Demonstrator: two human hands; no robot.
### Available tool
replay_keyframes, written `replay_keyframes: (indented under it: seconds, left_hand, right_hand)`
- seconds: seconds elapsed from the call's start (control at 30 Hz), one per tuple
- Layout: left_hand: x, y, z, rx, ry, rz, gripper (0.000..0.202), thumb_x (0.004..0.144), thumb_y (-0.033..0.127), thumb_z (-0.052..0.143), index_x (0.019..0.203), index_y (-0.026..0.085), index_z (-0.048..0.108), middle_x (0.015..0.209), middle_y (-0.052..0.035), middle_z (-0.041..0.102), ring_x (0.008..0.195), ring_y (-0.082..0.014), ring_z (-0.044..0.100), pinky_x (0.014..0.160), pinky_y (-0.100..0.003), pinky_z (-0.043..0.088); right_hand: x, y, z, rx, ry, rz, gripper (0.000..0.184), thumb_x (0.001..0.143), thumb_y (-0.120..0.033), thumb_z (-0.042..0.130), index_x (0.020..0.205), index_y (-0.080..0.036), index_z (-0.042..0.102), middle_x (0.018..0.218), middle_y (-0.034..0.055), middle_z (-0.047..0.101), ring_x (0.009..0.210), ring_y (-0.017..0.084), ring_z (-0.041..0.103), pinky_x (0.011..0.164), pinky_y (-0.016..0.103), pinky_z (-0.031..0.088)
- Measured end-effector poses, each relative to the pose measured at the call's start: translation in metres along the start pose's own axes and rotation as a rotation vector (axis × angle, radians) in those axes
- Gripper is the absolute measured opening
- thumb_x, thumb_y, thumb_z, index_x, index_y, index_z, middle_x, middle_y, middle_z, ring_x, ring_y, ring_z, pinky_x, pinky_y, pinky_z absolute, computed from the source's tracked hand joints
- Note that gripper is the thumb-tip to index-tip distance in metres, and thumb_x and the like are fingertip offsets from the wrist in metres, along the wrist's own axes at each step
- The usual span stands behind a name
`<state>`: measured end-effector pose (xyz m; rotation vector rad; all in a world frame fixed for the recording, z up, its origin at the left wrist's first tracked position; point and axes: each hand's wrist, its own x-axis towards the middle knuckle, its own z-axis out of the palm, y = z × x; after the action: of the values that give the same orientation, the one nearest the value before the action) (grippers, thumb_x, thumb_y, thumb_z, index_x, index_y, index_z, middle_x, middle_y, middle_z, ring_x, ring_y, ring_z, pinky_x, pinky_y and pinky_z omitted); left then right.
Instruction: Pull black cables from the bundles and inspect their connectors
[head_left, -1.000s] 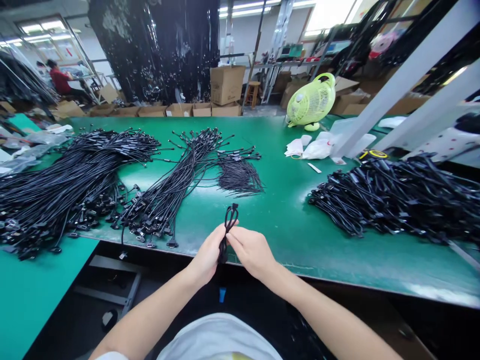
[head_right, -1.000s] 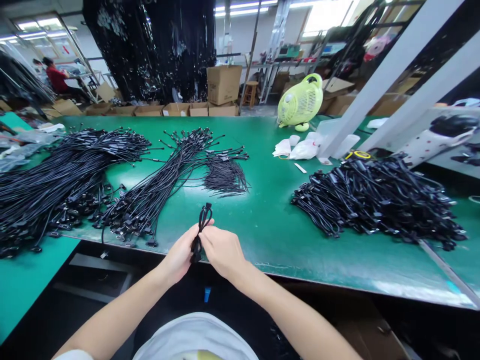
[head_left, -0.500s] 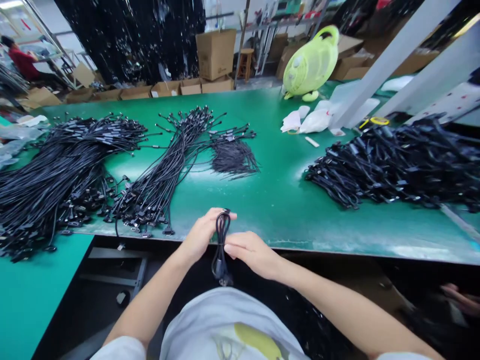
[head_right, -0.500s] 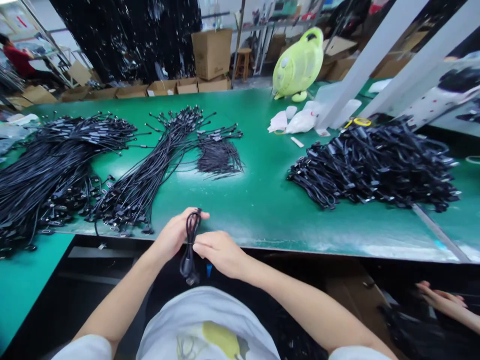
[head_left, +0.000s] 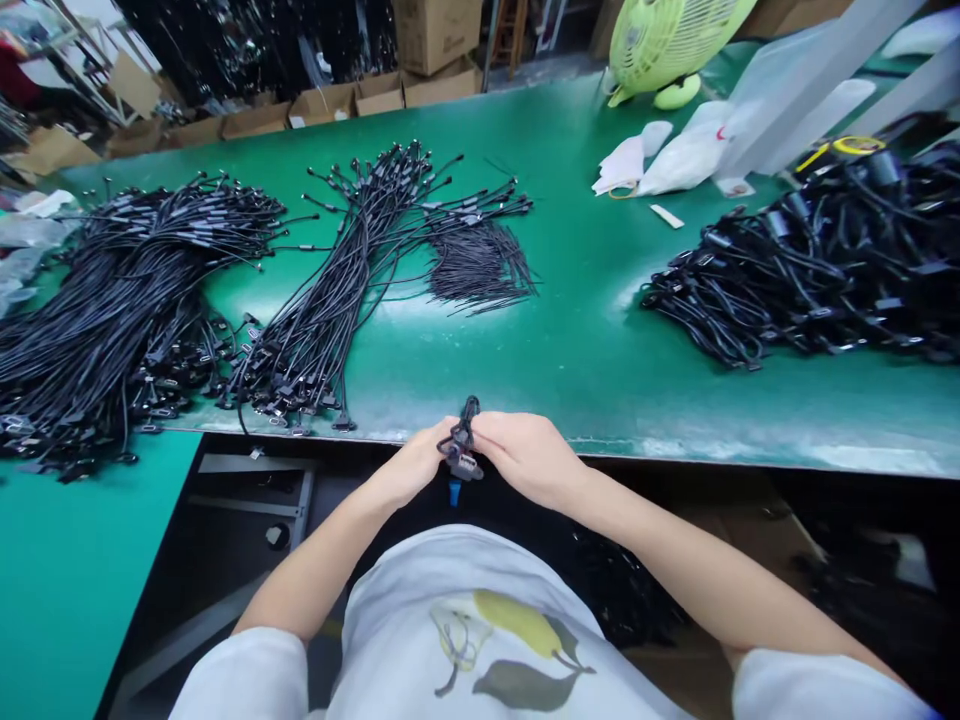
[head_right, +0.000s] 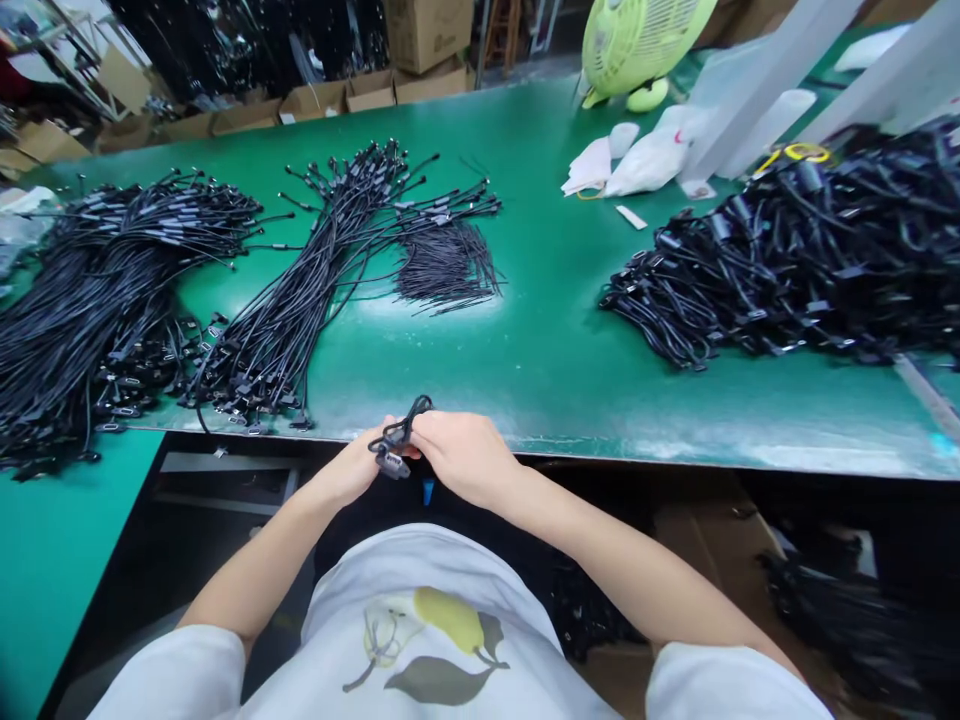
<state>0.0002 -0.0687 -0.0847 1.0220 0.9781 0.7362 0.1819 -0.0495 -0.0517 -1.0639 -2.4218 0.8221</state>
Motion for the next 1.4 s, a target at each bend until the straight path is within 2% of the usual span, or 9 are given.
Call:
replay_keyframes:
  seconds: [0.27, 0.4, 0.57, 0.63, 0.73, 0.87, 1.03, 1.2, 1.4]
  left_hand:
    - [-0.009, 0.017, 0.015, -0.137, 0.005, 0.119, 0.035, 0.088, 0.043, 0.060, 0.111, 0.018, 0.069, 0.119, -0.0099, 0.068, 0.115, -0.0244, 0.059, 0.097, -0.033, 0.043]
    - [-0.005, 0.019, 0.016, -0.219, 0.034, 0.160, 0.032, 0.088, 0.045, 0.060, 0.105, 0.017, 0.061, 0.110, -0.0101, 0.069, 0.096, -0.0201, 0.065, 0.085, -0.032, 0.049]
    - [-0.004, 0.021, 0.015, 0.153, 0.154, 0.227, 0.028, 0.095, 0.044, 0.048, 0.100, 0.018, 0.055, 0.064, 0.0035, 0.053, 0.058, -0.0104, 0.051, 0.063, -0.024, 0.044]
    - [-0.004, 0.023, 0.012, 0.474, 0.160, 0.293, 0.026, 0.097, 0.040, 0.045, 0.101, 0.019, 0.059, 0.071, 0.0007, 0.058, 0.065, -0.0130, 0.054, 0.070, -0.027, 0.046]
    - [-0.006, 0.026, 0.002, 0.777, 0.126, 0.408, 0.024, 0.094, 0.037, 0.051, 0.107, 0.022, 0.064, 0.097, -0.0056, 0.066, 0.092, -0.0197, 0.061, 0.089, -0.034, 0.047]
    - [-0.013, 0.031, -0.020, 0.662, 0.256, 0.455, 0.044, 0.086, 0.038, 0.065, 0.127, 0.024, 0.057, 0.129, -0.0100, 0.056, 0.118, -0.0229, 0.054, 0.099, -0.036, 0.045]
    - [-0.019, 0.034, -0.024, 0.484, 0.355, 0.347, 0.035, 0.090, 0.032, 0.059, 0.122, 0.018, 0.059, 0.092, -0.0038, 0.064, 0.083, -0.0141, 0.059, 0.083, -0.028, 0.048]
    - [-0.013, 0.038, -0.019, 0.544, 0.361, 0.362, 0.032, 0.090, 0.030, 0.059, 0.120, 0.020, 0.062, 0.089, -0.0016, 0.060, 0.079, -0.0127, 0.055, 0.078, -0.025, 0.047]
    - [-0.008, 0.035, -0.018, 0.761, 0.352, 0.631, 0.022, 0.094, 0.024, 0.051, 0.113, 0.022, 0.064, 0.106, -0.0069, 0.059, 0.093, -0.0162, 0.057, 0.087, -0.032, 0.049]
  right_hand:
    - [-0.020, -0.018, 0.003, -0.674, 0.177, -0.131, 0.020, 0.092, -0.007, 0.044, 0.095, -0.011, 0.063, 0.079, 0.0068, 0.063, 0.065, 0.017, 0.056, 0.058, 0.031, 0.032]
    - [-0.032, -0.038, -0.019, -0.783, 0.323, -0.153, 0.025, 0.097, -0.019, 0.047, 0.076, -0.018, 0.060, 0.062, 0.0033, 0.054, 0.055, 0.016, 0.048, 0.055, 0.033, 0.028]
    - [-0.021, -0.036, -0.036, -0.646, 0.390, -0.223, 0.028, 0.099, -0.019, 0.040, 0.116, -0.018, 0.062, 0.105, 0.0107, 0.067, 0.093, 0.022, 0.060, 0.081, 0.035, 0.043]
    - [-0.010, -0.025, -0.034, -0.586, 0.298, -0.265, 0.035, 0.098, -0.014, 0.035, 0.124, -0.017, 0.058, 0.116, 0.0124, 0.065, 0.110, 0.025, 0.055, 0.098, 0.043, 0.038]
    - [0.001, -0.006, -0.029, -0.595, 0.166, -0.262, 0.032, 0.099, -0.017, 0.034, 0.099, -0.016, 0.066, 0.086, 0.0084, 0.066, 0.089, 0.021, 0.058, 0.104, 0.043, 0.035]
    - [-0.003, 0.010, -0.031, -0.642, 0.321, -0.192, 0.028, 0.101, -0.026, 0.042, 0.085, -0.019, 0.065, 0.073, 0.0033, 0.062, 0.074, 0.018, 0.054, 0.101, 0.035, 0.038]
    - [-0.011, 0.018, -0.026, -0.590, 0.442, -0.208, 0.020, 0.099, -0.024, 0.047, 0.090, -0.020, 0.065, 0.075, 0.0026, 0.064, 0.075, 0.017, 0.055, 0.096, 0.033, 0.041]
    - [-0.014, 0.018, -0.015, -0.529, 0.471, -0.191, 0.019, 0.099, -0.028, 0.049, 0.094, -0.020, 0.065, 0.078, 0.0036, 0.066, 0.076, 0.018, 0.057, 0.095, 0.034, 0.041]
    - [-0.010, 0.020, -0.004, -0.300, 0.198, -0.047, 0.020, 0.099, -0.027, 0.044, 0.104, -0.017, 0.060, 0.091, 0.0078, 0.068, 0.084, 0.022, 0.062, 0.079, 0.035, 0.047]
